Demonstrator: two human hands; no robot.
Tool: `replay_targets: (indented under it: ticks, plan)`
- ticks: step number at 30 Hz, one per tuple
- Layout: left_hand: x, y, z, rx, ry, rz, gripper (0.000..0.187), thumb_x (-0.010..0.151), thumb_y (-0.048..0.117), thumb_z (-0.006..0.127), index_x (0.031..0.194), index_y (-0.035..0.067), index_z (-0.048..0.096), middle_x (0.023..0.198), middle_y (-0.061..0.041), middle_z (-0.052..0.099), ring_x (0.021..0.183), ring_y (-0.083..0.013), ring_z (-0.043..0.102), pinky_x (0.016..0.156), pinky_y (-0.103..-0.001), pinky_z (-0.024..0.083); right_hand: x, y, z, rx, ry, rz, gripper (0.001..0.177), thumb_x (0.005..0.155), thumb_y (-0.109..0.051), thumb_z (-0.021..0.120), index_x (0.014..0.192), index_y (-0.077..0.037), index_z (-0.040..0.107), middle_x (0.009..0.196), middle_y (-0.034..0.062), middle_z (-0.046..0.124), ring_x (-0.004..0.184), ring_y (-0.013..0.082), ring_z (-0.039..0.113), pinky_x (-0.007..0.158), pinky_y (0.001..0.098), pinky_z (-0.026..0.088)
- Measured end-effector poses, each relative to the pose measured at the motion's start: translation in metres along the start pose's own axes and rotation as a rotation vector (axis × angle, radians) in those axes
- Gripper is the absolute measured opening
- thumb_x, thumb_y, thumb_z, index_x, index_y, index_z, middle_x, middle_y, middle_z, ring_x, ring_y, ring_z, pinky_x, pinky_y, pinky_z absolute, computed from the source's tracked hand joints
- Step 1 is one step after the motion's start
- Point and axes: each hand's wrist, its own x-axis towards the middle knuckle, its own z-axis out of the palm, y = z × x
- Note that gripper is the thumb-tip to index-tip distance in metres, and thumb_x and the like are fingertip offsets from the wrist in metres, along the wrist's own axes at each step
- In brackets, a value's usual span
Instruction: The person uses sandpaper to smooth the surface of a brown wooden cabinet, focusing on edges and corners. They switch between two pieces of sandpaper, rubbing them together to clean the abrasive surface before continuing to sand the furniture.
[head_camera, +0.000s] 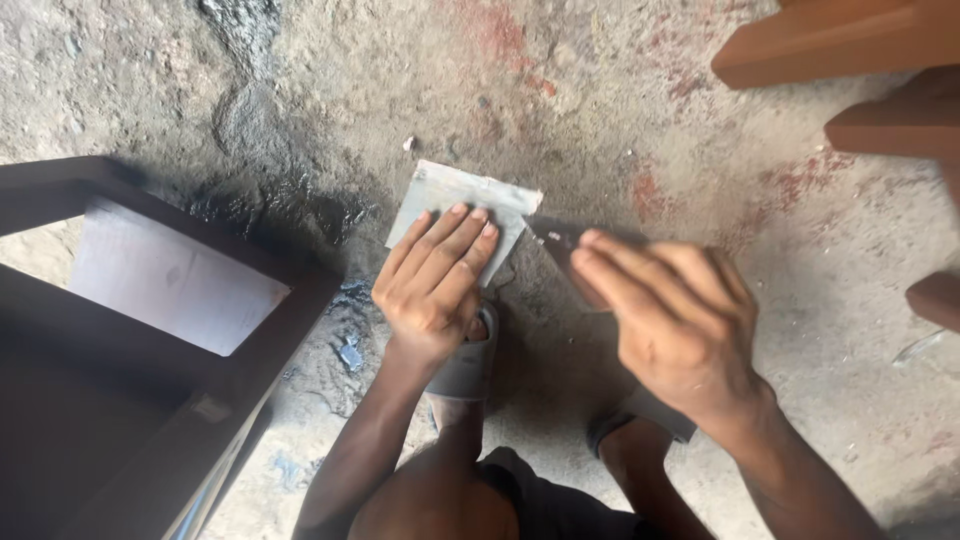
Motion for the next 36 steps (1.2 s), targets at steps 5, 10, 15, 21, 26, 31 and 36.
replay_targets:
  ticks: [5, 10, 15, 21, 26, 31, 36]
  plan:
    - [-0.009, 0.002, -0.003, 0.061, 0.110, -0.003, 0.028, 0.086, -0.002, 0.066, 0.109, 0.008, 0.080, 0.117, -0.008, 0.076, 0.117, -0.0248, 0.072, 0.110, -0.045, 0.051, 0.013, -0.021, -0.014, -0.147, -0.172, -0.170, 0.053, 0.077, 0.004, 0.066, 0.127, -0.013, 0.074, 0.122, 0.0012, 0.075, 0.089, 0.0190, 0.064, 0.072, 0.0351, 0.046]
    - [-0.015, 0.007, -0.015, 0.076, 0.136, -0.001, 0.023, 0.087, 0.003, 0.070, 0.106, 0.008, 0.081, 0.115, -0.007, 0.077, 0.116, -0.0239, 0.072, 0.109, -0.044, 0.051, 0.022, -0.032, -0.014, -0.149, -0.164, -0.234, 0.049, 0.082, 0.002, 0.067, 0.129, -0.012, 0.072, 0.124, 0.0015, 0.073, 0.091, 0.0195, 0.063, 0.074, 0.0348, 0.046]
    - [-0.019, 0.010, -0.024, 0.121, 0.188, 0.088, 0.009, 0.094, 0.011, 0.074, 0.100, 0.013, 0.081, 0.113, -0.003, 0.078, 0.115, -0.0212, 0.072, 0.108, -0.041, 0.049, 0.024, -0.040, -0.020, -0.183, -0.170, -0.261, 0.044, 0.085, 0.000, 0.068, 0.127, -0.010, 0.072, 0.120, 0.0020, 0.076, 0.082, 0.0160, 0.062, 0.067, 0.0333, 0.044]
    - [-0.022, 0.014, -0.038, 0.101, 0.173, 0.112, 0.011, 0.094, 0.012, 0.072, 0.100, 0.010, 0.081, 0.111, -0.005, 0.079, 0.114, -0.0228, 0.073, 0.107, -0.042, 0.049, 0.006, -0.040, -0.013, -0.259, -0.082, -0.234, 0.039, 0.086, 0.002, 0.066, 0.124, -0.008, 0.075, 0.113, 0.0033, 0.079, 0.073, 0.0154, 0.058, 0.064, 0.0308, 0.043]
    - [-0.023, 0.013, -0.048, -0.011, 0.236, -0.061, 0.015, 0.091, 0.004, 0.073, 0.103, 0.011, 0.079, 0.110, -0.008, 0.076, 0.113, -0.0261, 0.074, 0.104, -0.042, 0.054, 0.022, 0.016, 0.023, -0.099, -0.127, 0.171, 0.021, 0.097, -0.004, 0.066, 0.117, -0.004, 0.075, 0.096, 0.0090, 0.074, 0.074, 0.0191, 0.063, 0.066, 0.0349, 0.051]
    - [-0.032, 0.003, -0.029, -0.399, 0.225, -0.406, 0.017, 0.100, 0.003, 0.068, 0.116, 0.002, 0.072, 0.116, -0.014, 0.076, 0.110, -0.0223, 0.075, 0.098, -0.033, 0.059, 0.005, 0.004, 0.006, 0.275, 0.079, 0.437, 0.012, 0.112, -0.010, 0.063, 0.119, 0.000, 0.066, 0.098, 0.0133, 0.071, 0.083, 0.0204, 0.068, 0.075, 0.0333, 0.054]
    - [-0.041, -0.006, -0.009, -0.499, 0.139, -0.858, 0.017, 0.107, 0.013, 0.063, 0.118, 0.002, 0.069, 0.087, -0.012, 0.074, 0.075, -0.0132, 0.066, 0.068, -0.029, 0.053, -0.021, 0.015, 0.067, 0.389, 0.547, 0.200, 0.016, 0.111, -0.016, 0.061, 0.119, -0.003, 0.057, 0.106, 0.0164, 0.069, 0.086, 0.0218, 0.068, 0.080, 0.0315, 0.056]
